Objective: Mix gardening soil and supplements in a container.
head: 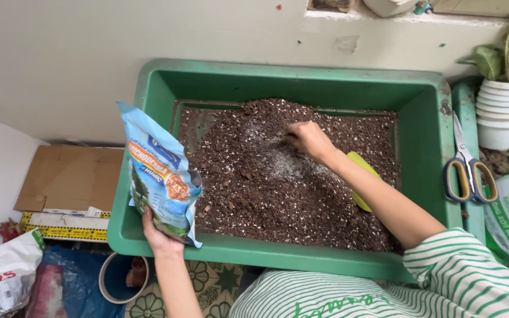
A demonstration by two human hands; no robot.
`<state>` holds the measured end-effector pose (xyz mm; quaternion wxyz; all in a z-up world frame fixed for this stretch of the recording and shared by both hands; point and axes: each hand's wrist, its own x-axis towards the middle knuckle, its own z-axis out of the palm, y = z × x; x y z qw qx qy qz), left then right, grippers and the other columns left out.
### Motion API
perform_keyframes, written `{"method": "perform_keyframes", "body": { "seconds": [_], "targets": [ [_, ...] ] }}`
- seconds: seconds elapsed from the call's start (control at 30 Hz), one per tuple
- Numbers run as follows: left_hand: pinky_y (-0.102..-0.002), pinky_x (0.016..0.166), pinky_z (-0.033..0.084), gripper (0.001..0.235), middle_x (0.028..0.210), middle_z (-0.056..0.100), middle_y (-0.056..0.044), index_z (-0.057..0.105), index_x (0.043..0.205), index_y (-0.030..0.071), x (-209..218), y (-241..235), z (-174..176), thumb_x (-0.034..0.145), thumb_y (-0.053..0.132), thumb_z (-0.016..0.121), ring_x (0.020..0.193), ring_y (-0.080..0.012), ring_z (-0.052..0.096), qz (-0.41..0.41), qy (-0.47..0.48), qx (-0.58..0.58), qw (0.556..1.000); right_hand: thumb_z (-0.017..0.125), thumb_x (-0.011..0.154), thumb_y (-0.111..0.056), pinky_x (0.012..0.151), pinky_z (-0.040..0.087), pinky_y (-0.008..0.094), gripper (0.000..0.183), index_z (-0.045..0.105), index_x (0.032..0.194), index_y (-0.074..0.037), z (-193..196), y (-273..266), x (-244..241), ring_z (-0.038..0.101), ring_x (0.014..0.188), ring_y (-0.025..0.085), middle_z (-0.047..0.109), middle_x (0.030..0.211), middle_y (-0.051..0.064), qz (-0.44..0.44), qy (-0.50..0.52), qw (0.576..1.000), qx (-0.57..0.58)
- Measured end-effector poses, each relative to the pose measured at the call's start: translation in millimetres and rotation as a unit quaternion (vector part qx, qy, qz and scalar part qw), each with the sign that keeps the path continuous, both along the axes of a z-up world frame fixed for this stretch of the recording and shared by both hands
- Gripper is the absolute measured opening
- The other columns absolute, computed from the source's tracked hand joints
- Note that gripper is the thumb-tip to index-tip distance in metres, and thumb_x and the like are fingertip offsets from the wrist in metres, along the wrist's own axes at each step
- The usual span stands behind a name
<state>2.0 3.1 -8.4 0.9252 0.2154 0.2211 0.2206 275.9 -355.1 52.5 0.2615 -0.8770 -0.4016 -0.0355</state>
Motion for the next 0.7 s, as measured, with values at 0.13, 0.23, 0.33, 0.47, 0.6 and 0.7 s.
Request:
{"method": "perform_keyframes", "body": {
  "seconds": [0.13,0.23,0.33,0.47,0.6,0.7],
  "targets": [
    [-0.049,0.110,0.048,0.067,0.145,0.061,-0.010,0.050,0.148,0.007,0,-1,5,0.093,0.040,0.066,0.130,-0.0310,0.060,0.008,-0.004,0.013,1.000,0.063,0.093,-0.053,0.076,0.059,0.044,0.050,0.074,0.120,-0.013,67,-22,-48,0.074,0.094,0.033,0.076,0.111,0.014,-0.161,-0.006,0.981,-0.107],
    [-0.050,0.111,0.048,0.068,0.145,0.060,-0.011,0.049,0.148,0.006,-1,-2,5,0.092,0.040,0.069,0.131,-0.0315,0.059,0.012,-0.008,0.025,1.000,0.055,0.097,-0.065,0.084,0.058,0.049,0.063,0.072,0.112,-0.007,64,-108,-75,0.073,0.101,0.037,0.076,0.106,0.020,-0.334,0.112,0.898,-0.263],
    [-0.049,0.113,0.047,0.070,0.147,0.059,-0.010,0.048,0.150,0.007,-1,0,1,0.092,0.040,0.070,0.132,-0.0300,0.058,0.010,-0.008,0.021,1.000,0.066,0.084,-0.077,0.092,0.060,0.046,0.085,0.070,0.110,0.004,-27,-227,-103,0.074,0.103,0.038,0.073,0.106,0.028,-0.353,0.208,0.839,-0.359],
    [-0.049,0.114,0.048,0.072,0.146,0.060,-0.011,0.049,0.149,0.005,-3,0,4,0.090,0.041,0.071,0.132,-0.0315,0.059,0.001,0.005,0.017,1.000,0.076,0.074,-0.070,0.094,0.059,0.047,0.095,0.056,0.135,0.000,-60,-240,-153,0.072,0.106,0.040,0.071,0.110,0.029,-0.346,0.276,0.834,-0.329],
    [-0.050,0.114,0.047,0.075,0.148,0.059,-0.011,0.049,0.150,0.007,-3,-5,13,0.089,0.043,0.072,0.133,-0.0310,0.058,-0.008,-0.016,0.051,0.999,0.067,0.084,-0.044,0.090,0.059,0.050,0.083,0.044,0.152,-0.002,-89,-254,-178,0.072,0.103,0.044,0.073,0.108,0.031,-0.354,0.227,0.869,-0.260],
    [-0.050,0.114,0.047,0.075,0.148,0.059,-0.009,0.048,0.151,0.009,-1,-4,12,0.089,0.043,0.073,0.134,-0.0301,0.058,-0.009,-0.033,0.056,0.998,0.059,0.094,-0.043,0.085,0.059,0.051,0.069,0.048,0.147,-0.001,-65,-258,-174,0.073,0.096,0.043,0.073,0.103,0.029,-0.363,0.205,0.880,-0.228]
  ]
}}
